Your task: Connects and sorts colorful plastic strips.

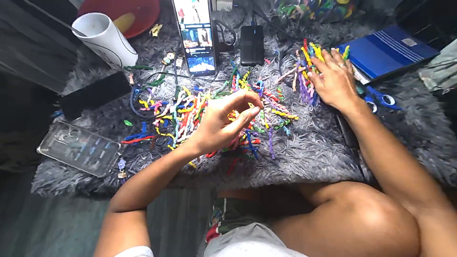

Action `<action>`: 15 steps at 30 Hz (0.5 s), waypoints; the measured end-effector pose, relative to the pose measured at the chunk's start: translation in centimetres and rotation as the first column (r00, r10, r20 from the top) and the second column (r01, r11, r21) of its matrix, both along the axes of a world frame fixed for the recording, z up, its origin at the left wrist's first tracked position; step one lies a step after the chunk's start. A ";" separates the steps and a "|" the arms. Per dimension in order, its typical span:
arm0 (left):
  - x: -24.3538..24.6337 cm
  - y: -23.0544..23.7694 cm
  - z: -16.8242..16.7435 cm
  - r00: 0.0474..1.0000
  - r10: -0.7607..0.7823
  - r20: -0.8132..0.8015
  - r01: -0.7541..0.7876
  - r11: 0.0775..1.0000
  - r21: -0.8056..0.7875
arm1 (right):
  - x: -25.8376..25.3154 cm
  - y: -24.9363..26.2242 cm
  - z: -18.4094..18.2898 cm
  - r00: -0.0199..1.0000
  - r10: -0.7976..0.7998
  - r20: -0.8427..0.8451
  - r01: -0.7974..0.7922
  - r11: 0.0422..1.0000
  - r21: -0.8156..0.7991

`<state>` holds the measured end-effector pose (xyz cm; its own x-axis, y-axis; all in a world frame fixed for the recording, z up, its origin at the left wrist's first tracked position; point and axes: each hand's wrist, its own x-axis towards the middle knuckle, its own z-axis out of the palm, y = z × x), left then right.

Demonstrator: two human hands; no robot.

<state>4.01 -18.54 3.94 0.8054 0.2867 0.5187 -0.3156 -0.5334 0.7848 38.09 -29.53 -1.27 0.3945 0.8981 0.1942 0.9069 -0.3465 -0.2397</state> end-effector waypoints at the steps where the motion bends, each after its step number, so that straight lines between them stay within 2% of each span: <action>1: 0.0 -0.1 0.0 1.000 -0.003 -0.008 0.003 1.000 0.001 | -0.2 0.0 -0.1 1.000 0.022 0.001 -0.022 1.000 -0.015; 4: 0.1 -0.1 -0.1 1.000 -0.006 -0.026 0.006 1.000 0.005 | -1.2 0.1 -0.4 0.995 0.092 0.039 -0.089 0.994 -0.064; 7: 0.1 -0.2 -0.2 1.000 -0.004 -0.029 0.004 1.000 -0.002 | -1.3 0.0 0.1 0.995 0.092 0.032 -0.090 0.993 -0.073; 9: 0.1 -0.1 -0.2 1.000 -0.006 -0.026 0.006 1.000 -0.003 | -1.7 -0.3 1.0 0.996 0.088 -0.009 -0.088 0.996 0.008; 12: 0.1 0.0 -0.1 1.000 0.000 -0.015 0.000 1.000 -0.006 | -2.7 -0.4 3.0 0.991 0.114 -0.072 -0.093 0.964 0.250; 15: 0.1 0.0 0.0 1.000 0.000 0.002 0.000 1.000 -0.009 | -3.3 -0.1 6.0 0.988 0.073 -0.139 -0.012 0.917 0.398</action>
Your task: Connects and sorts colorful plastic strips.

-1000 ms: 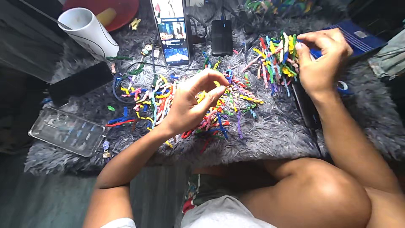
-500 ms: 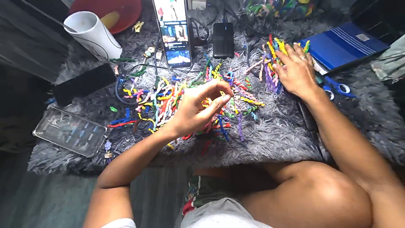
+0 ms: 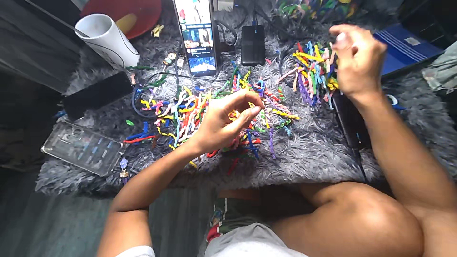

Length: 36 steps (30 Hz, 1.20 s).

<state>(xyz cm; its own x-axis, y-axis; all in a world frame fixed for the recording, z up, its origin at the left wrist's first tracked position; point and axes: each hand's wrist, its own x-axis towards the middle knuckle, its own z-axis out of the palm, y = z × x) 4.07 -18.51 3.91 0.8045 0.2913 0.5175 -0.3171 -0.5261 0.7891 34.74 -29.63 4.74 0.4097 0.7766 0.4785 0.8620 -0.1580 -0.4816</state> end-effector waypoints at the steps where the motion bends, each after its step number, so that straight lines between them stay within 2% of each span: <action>1: 0.0 0.0 0.0 1.000 0.000 0.002 0.000 1.000 -0.004 | 0.3 0.4 0.7 0.999 -0.035 -0.020 0.035 0.999 0.002; 3: 0.0 0.1 0.1 1.000 -0.006 0.006 0.006 1.000 -0.007 | 1.0 1.3 1.4 0.993 -0.109 -0.034 0.108 0.993 -0.038; 6: 0.0 0.2 0.3 1.000 0.005 0.008 -0.005 1.000 -0.004 | 2.6 2.2 1.6 0.986 -0.164 -0.019 0.154 0.952 -0.264; 8: -0.3 0.7 0.0 1.000 0.017 -0.009 -0.017 1.000 -0.008 | 3.1 2.5 1.0 0.990 -0.140 0.009 0.135 0.927 -0.351; 11: -0.9 3.1 -3.4 0.997 -0.053 0.054 0.056 0.996 -0.071 | 2.9 2.8 -0.9 0.988 -0.015 0.152 0.063 0.948 -0.312; 12: -0.8 3.0 -3.5 0.996 -0.056 0.064 0.061 0.995 -0.078 | 2.8 2.9 -1.5 0.986 0.016 0.169 0.042 0.941 -0.335; 15: -0.2 0.3 -0.1 1.000 0.021 -0.020 -0.022 0.999 -0.039 | 2.7 3.2 -4.0 0.989 0.046 0.142 0.025 0.888 -0.459; 17: 0.0 -0.2 0.6 0.999 0.019 -0.029 -0.020 0.999 -0.036 | 3.1 3.1 -5.5 0.989 0.057 0.135 0.020 0.861 -0.509; 19: -0.1 0.2 0.0 1.000 0.007 -0.016 -0.007 0.999 -0.032 | 3.4 3.0 -5.8 0.989 0.065 0.135 0.015 0.855 -0.518; 22: -1.0 2.8 -4.0 1.000 -0.031 -0.004 0.031 0.998 -0.057 | 3.6 2.7 -5.8 0.988 0.056 0.143 0.027 0.853 -0.521; 24: -1.2 3.5 -4.7 0.999 -0.042 0.000 0.042 0.998 -0.051 | 3.4 2.8 -5.7 0.989 0.047 0.143 0.035 0.853 -0.520; 27: -1.0 2.7 -2.4 0.998 -0.039 0.053 0.042 0.998 -0.052 | 2.7 2.8 -5.1 0.987 0.035 0.155 0.050 0.857 -0.513; 29: -0.8 1.3 0.8 0.999 0.042 0.034 -0.041 0.999 -0.024 | 2.1 2.6 -4.8 0.978 0.037 0.204 0.066 0.877 -0.477; 31: -1.4 1.4 1.9 0.995 0.089 0.039 -0.088 0.996 -0.028 | 1.1 2.4 -4.7 0.964 0.067 0.256 0.043 0.914 -0.403; 33: -2.1 2.1 2.1 0.991 0.122 0.058 -0.120 0.992 -0.022 | -0.5 2.1 -4.3 0.953 0.128 0.274 -0.034 0.945 -0.326; 36: -3.2 2.5 1.8 0.981 0.171 0.091 -0.169 0.985 -0.028 | -3.9 1.8 -3.3 0.945 0.267 0.187 -0.217 0.944 -0.248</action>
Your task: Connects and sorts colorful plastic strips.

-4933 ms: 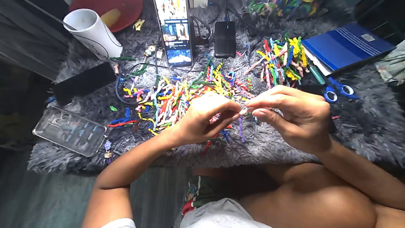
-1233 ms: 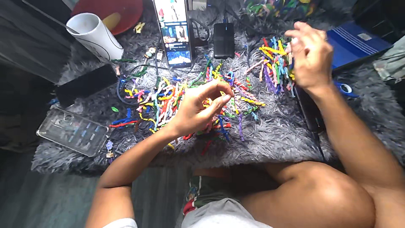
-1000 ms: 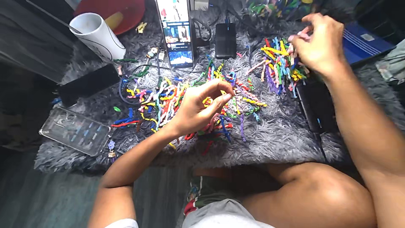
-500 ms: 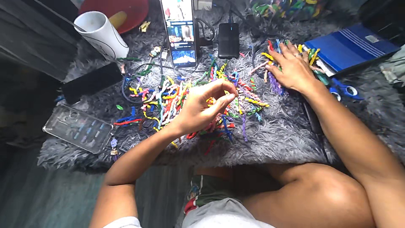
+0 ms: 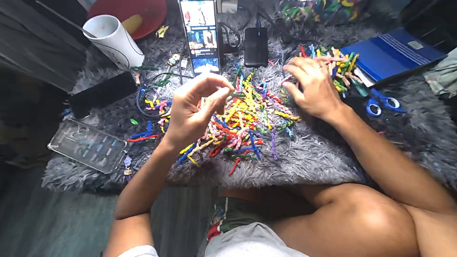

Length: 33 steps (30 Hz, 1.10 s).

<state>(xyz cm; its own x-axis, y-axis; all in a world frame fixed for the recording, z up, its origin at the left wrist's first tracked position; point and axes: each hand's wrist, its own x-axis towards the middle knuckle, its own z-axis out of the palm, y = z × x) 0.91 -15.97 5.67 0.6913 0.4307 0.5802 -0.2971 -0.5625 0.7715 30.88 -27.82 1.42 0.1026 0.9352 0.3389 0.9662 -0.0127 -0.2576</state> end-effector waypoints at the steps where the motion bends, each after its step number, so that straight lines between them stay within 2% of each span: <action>1: -0.3 0.0 -0.1 1.000 0.016 0.002 -0.015 1.000 -0.004 | -1.2 -0.1 0.3 0.998 0.045 -0.048 -0.046 0.999 -0.020; 4: -0.9 -0.2 -0.7 0.999 0.036 0.023 -0.035 0.999 -0.025 | -4.3 -0.9 0.8 0.989 0.096 -0.109 -0.115 0.976 -0.184; 7: -0.5 -0.3 -1.4 0.994 0.074 0.086 -0.070 0.996 -0.050 | -5.5 -1.8 0.3 0.994 0.109 -0.004 -0.103 0.933 -0.345; 11: 0.0 -1.1 -2.5 0.994 0.099 0.053 -0.100 0.995 0.017 | -5.2 -2.9 -0.2 0.988 0.149 -0.037 -0.154 0.949 -0.275; 16: 0.3 -1.8 -3.4 0.997 0.052 -0.058 -0.046 0.994 0.099 | -5.3 -4.0 0.8 0.977 0.211 0.032 -0.186 0.916 -0.355; 21: 0.4 -2.0 -3.8 0.995 0.077 -0.069 -0.068 0.989 0.128 | -5.0 -4.8 1.4 0.958 0.288 0.013 -0.256 0.871 -0.419; 23: 0.5 -2.2 -4.0 0.994 0.077 -0.077 -0.065 0.986 0.152 | -4.9 -5.0 1.6 0.955 0.297 0.000 -0.274 0.880 -0.388; 30: 0.8 -2.6 -4.3 0.996 0.038 -0.085 -0.018 0.974 0.228 | -6.2 -5.6 3.5 0.962 0.272 0.014 -0.270 0.960 -0.068; 33: 0.9 -2.8 -4.3 0.996 0.012 -0.087 0.011 0.967 0.255 | -7.7 -5.7 4.3 0.950 0.304 -0.068 -0.302 0.952 0.045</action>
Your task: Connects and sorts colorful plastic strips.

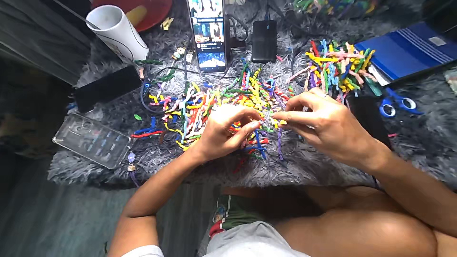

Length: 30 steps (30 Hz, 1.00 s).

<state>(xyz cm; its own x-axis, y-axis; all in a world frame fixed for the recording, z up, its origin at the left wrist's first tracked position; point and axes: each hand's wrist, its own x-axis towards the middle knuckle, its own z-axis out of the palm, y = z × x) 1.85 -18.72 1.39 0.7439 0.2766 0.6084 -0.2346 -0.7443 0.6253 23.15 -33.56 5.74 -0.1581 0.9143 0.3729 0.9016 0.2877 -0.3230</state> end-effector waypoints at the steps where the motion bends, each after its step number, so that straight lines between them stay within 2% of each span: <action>1: 0.1 0.0 0.0 1.000 -0.011 -0.015 0.011 1.000 0.007 | -0.5 -0.1 0.2 0.998 0.029 -0.058 -0.027 0.999 0.041; 4: 0.2 -0.3 0.1 0.992 -0.111 -0.060 0.111 0.994 0.004 | -2.0 -0.2 0.5 0.962 0.162 -0.220 -0.128 0.979 0.160; 7: 0.4 -0.7 0.1 0.960 -0.279 -0.036 0.276 0.957 -0.085 | -2.9 -0.1 0.0 0.908 0.276 -0.316 -0.203 0.948 0.244; 9: 0.3 -0.8 -0.2 0.930 -0.366 -0.015 0.356 0.913 -0.201 | -3.1 0.0 -0.3 0.897 0.292 -0.331 -0.219 0.946 0.241; 12: -0.1 -0.7 -0.4 0.897 -0.441 0.003 0.417 0.846 -0.332 | -3.4 0.0 -0.4 0.928 0.276 -0.252 -0.204 0.938 0.280; 15: -0.3 -0.6 -0.2 0.880 -0.474 0.039 0.456 0.817 -0.354 | -3.5 -0.2 -0.3 0.946 0.247 -0.210 -0.168 0.927 0.336; 21: -0.5 -0.7 -0.2 0.885 -0.441 0.149 0.463 0.805 -0.370 | -3.5 -0.6 0.5 0.934 0.228 -0.275 -0.129 0.933 0.336; 23: -0.6 -0.7 0.0 0.871 -0.470 0.144 0.485 0.771 -0.413 | -3.6 -0.6 0.5 0.924 0.243 -0.296 -0.138 0.932 0.335; 25: -0.7 -0.6 0.2 0.846 -0.517 0.133 0.508 0.704 -0.496 | -3.5 -0.7 0.3 0.936 0.256 -0.243 -0.154 0.916 0.372; 27: -0.7 -0.7 0.2 0.809 -0.569 0.144 0.533 0.610 -0.587 | -3.3 -0.9 -0.1 0.966 0.246 -0.077 -0.190 0.882 0.431; 30: -0.7 -0.9 0.2 0.772 -0.614 0.164 0.554 0.523 -0.648 | -3.2 -1.2 -0.2 0.963 0.205 0.175 -0.266 0.818 0.509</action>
